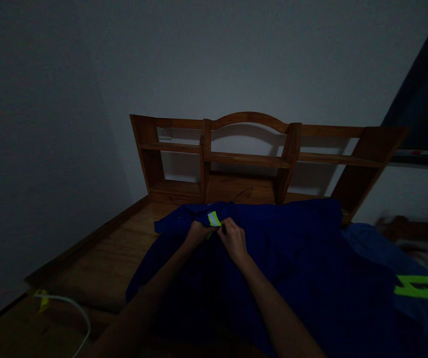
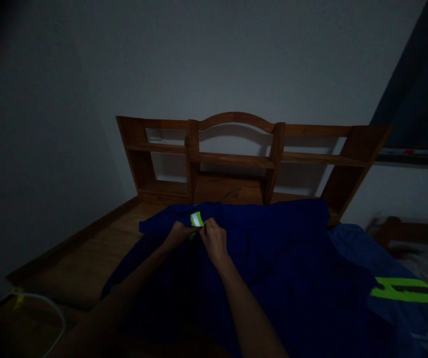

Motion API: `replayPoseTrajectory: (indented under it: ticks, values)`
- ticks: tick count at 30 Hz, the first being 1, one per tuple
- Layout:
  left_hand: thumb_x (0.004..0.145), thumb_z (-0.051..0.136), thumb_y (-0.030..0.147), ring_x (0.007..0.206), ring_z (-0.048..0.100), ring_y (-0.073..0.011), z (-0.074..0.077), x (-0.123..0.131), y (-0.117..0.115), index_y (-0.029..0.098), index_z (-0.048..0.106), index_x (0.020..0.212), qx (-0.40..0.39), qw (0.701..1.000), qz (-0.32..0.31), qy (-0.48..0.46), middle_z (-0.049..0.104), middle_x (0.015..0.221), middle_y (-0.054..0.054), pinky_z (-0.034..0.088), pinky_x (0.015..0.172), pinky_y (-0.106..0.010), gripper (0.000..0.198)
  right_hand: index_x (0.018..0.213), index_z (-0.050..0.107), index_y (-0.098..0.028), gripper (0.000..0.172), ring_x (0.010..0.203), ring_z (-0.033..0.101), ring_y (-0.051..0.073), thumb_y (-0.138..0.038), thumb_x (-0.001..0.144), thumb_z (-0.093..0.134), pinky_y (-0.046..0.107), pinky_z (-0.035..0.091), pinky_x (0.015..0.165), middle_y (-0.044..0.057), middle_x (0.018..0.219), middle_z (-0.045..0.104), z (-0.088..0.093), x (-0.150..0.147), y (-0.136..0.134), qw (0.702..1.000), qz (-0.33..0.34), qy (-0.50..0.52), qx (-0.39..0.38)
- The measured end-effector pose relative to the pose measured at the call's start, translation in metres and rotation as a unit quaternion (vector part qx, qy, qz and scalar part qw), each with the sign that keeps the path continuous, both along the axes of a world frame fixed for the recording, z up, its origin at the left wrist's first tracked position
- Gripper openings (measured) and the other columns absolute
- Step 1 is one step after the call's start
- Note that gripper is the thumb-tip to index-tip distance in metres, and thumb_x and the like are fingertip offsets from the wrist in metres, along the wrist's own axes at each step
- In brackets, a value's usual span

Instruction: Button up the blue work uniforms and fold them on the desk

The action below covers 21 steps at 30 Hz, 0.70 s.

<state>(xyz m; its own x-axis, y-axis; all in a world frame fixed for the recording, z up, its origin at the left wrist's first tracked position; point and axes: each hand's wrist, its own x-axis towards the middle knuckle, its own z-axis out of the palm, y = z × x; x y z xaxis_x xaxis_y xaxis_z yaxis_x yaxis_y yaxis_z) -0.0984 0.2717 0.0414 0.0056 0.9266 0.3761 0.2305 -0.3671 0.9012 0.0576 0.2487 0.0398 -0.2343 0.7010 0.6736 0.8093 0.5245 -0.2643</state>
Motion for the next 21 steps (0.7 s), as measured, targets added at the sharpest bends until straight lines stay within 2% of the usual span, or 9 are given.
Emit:
replayPoseTrajectory:
  ticks: [5,12,17,21]
  values:
    - [0.057,0.076,0.034,0.095,0.064,-0.0238,0.0,0.001,-0.001,0.014,0.067,0.095,-0.012,1.0,0.009,0.02,0.07,0.1,-0.007,0.05,0.086,-0.034,0.044,0.09,0.056,-0.019,0.013,0.077,0.057,0.012,-0.017,0.087,0.043,0.02,0.038,0.065,0.002,0.088,0.058,-0.003,0.001,0.001,1.0,0.021,0.02,-0.01]
    - [0.059,0.075,0.03,0.082,0.066,-0.0216,-0.007,-0.007,0.007,0.013,0.068,0.09,0.01,0.998,0.023,0.062,0.072,0.091,-0.007,0.052,0.076,-0.032,0.036,0.087,0.056,-0.017,0.015,0.079,0.055,0.012,-0.011,0.081,0.044,0.021,0.043,0.071,0.003,0.09,0.056,-0.004,0.0,0.003,0.988,0.093,0.121,-0.03]
    - [0.057,0.075,0.03,0.086,0.065,-0.0217,-0.019,-0.012,0.02,0.013,0.067,0.094,0.012,0.998,0.017,0.06,0.071,0.095,-0.007,0.051,0.08,-0.034,0.042,0.081,0.058,-0.017,0.015,0.077,0.056,0.012,-0.01,0.077,0.045,0.022,0.045,0.07,0.003,0.087,0.058,-0.004,-0.001,0.004,0.98,0.105,0.163,-0.039]
    - [0.054,0.077,0.031,0.092,0.063,-0.023,-0.02,-0.013,0.022,0.012,0.067,0.096,0.011,0.998,0.02,0.052,0.07,0.1,-0.009,0.049,0.085,-0.036,0.047,0.081,0.06,-0.017,0.014,0.075,0.058,0.012,-0.013,0.076,0.048,0.022,0.047,0.069,0.003,0.084,0.059,-0.006,0.0,0.007,0.97,0.107,0.212,-0.057]
